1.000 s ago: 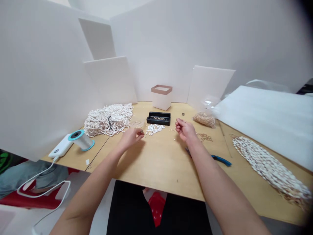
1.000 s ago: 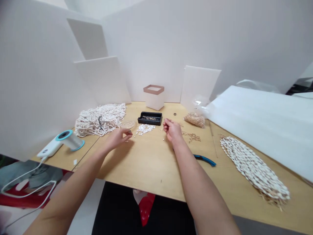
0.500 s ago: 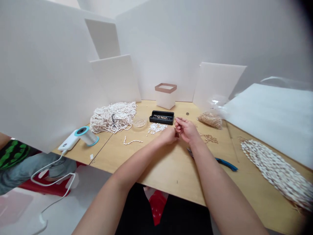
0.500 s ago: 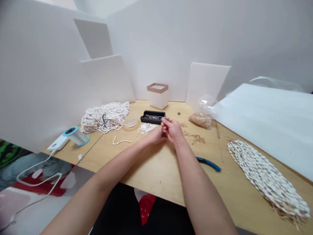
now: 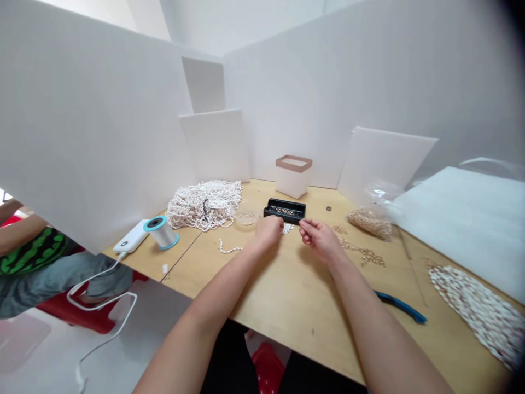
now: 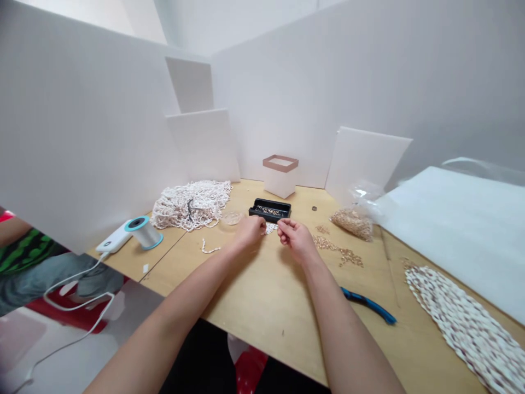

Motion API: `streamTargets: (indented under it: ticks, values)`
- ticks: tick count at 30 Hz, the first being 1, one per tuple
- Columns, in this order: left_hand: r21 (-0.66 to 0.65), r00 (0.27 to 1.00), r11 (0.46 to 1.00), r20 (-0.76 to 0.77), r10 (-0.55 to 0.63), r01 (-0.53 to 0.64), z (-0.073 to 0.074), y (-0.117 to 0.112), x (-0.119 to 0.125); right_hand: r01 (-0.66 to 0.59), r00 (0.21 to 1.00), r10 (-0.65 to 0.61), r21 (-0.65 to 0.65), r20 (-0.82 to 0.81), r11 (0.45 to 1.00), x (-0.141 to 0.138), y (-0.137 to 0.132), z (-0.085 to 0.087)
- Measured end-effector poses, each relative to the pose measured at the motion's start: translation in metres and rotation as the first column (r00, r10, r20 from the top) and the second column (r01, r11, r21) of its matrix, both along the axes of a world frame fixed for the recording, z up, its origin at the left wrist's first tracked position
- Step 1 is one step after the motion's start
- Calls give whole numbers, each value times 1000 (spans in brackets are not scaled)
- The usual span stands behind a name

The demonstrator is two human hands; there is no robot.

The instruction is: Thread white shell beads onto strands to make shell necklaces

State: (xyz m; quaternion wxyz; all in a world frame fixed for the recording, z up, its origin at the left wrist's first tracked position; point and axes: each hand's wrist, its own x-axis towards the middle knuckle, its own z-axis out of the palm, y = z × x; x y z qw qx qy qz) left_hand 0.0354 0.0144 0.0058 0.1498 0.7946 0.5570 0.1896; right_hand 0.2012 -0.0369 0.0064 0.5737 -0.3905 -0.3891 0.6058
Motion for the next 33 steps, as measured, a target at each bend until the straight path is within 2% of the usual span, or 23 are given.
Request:
streamTargets:
  ticks: [3,6,9,11,13,16,19,22,27,33]
  values:
    - [128,1000,992,11,-5,4,8,8,-18,-12,999,13,-8,36,1000,-4,-1,-3]
    - [181,995,983,105,-3,-16,19,20,-39,0,998,0,-6,66,1000,-7,-1,-7]
    - [163,919,987,387,-73,10,32,36,-62,-3,995,2,3,96,1000,-7,-1,-10]
    - [124,861,992,502,-79,19,38,47,-77,-15,994,14,8,111,1000,-8,0,-11]
    - [93,907,996,419,-35,-5,40,59,-89,-23,993,22,10,118,1000,-8,0,-11]
    - [-4,994,1000,111,17,-17,36,74,-101,-29,992,27,13,124,1000,-9,0,-12]
    - [-99,999,995,-35,16,-19,26,89,-101,-29,989,25,28,148,999,-10,-1,-13]
    - [-112,988,991,-144,52,-68,15,102,-92,-31,982,19,58,188,998,-12,-2,-12]
    - [-83,963,987,-242,117,-140,3,118,-77,-56,980,39,86,196,995,-15,-4,-9]
    - [-89,970,987,-216,109,-131,0,119,-76,-47,981,31,79,193,996,-17,-4,-9]
